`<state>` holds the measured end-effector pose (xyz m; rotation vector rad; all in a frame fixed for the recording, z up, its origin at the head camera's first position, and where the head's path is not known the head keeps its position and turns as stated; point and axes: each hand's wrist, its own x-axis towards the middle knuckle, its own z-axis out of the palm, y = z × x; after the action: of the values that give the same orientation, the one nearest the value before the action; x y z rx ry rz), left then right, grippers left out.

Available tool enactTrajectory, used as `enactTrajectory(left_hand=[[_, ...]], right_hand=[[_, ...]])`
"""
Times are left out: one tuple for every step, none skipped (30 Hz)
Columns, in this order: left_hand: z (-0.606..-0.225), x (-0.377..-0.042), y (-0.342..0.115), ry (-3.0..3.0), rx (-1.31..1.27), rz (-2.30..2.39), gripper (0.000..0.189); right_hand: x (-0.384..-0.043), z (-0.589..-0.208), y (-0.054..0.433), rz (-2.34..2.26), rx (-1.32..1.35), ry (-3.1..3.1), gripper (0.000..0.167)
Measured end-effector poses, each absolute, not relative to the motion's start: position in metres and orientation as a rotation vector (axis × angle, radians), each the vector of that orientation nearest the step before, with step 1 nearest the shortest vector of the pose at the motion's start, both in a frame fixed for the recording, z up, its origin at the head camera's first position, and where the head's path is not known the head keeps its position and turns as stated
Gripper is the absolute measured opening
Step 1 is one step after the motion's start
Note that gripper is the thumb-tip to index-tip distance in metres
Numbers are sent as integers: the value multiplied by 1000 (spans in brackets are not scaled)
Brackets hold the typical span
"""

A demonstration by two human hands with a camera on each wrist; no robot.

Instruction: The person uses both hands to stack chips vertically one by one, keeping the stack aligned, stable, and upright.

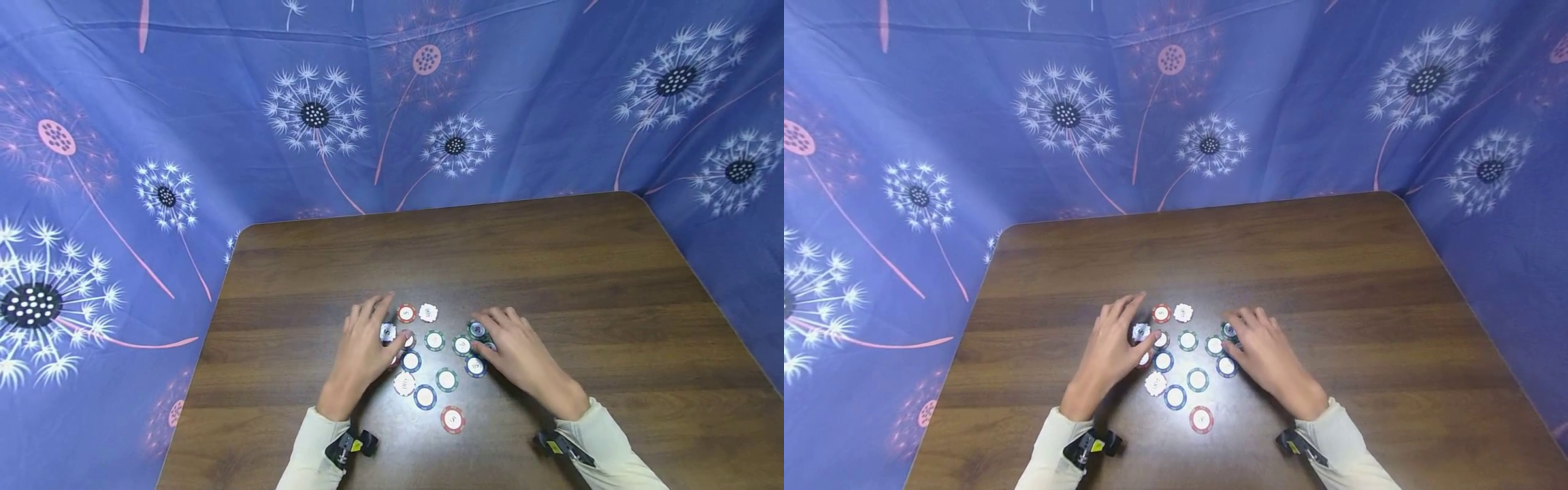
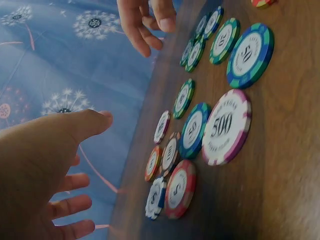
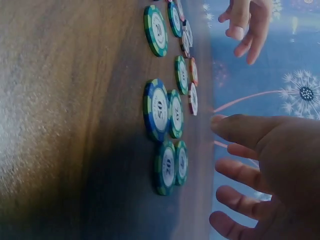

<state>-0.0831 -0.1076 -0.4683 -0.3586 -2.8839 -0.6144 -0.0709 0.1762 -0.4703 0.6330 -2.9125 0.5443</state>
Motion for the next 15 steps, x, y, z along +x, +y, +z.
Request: enactTrajectory(left_hand=[[-469,-82,-106,-2886,-369,-624,74],[-469,-82,-105,-2884,-382,-632,72],[-470,-82,-104,-2878,-396,-637,71],[-471,-81,-102,-2877,-409,-642,70],[-472,-81,-101,-2875,-424,-634,69],[-472,-80,-100,-2874,-436,-623,68],[-474,-80,-99,-2877,-445,-611,67],[-475,-79,-98,-2877,-454,-607,67],[-476,-79,-97,-2879,-461,-605,66],[-477,-78,-95,-2885,-468,-605,66],[-478,-78,-94,-2887,-473,-608,66],[-479,-77,-93,-2891,-478,-623,66],[-480,-77,-91,-2892,-483,-635,65],[-481,-76,-90,-2890,-488,-647,65],[-483,-76,-88,-2894,-491,-657,64]], right_hand=[[-71,-471,175,540,644,-2912,48],[-71,-472,175,535,652,-2912,47],[-71,-473,174,532,665,-2907,45],[-71,-474,174,529,677,-2907,44],[-71,-475,173,521,691,-2904,42],[-71,-476,173,519,710,-2899,41],[-71,-477,173,514,731,-2895,40],[-71,-478,173,512,752,-2896,40],[-71,-478,173,508,775,-2894,40],[-72,-479,174,507,796,-2893,40],[-72,-479,174,508,819,-2890,41],[-73,-480,175,512,842,-2884,41],[-73,-481,175,513,860,-2881,41],[-74,-481,175,516,877,-2875,42],[-75,-482,175,517,895,-2869,42]])
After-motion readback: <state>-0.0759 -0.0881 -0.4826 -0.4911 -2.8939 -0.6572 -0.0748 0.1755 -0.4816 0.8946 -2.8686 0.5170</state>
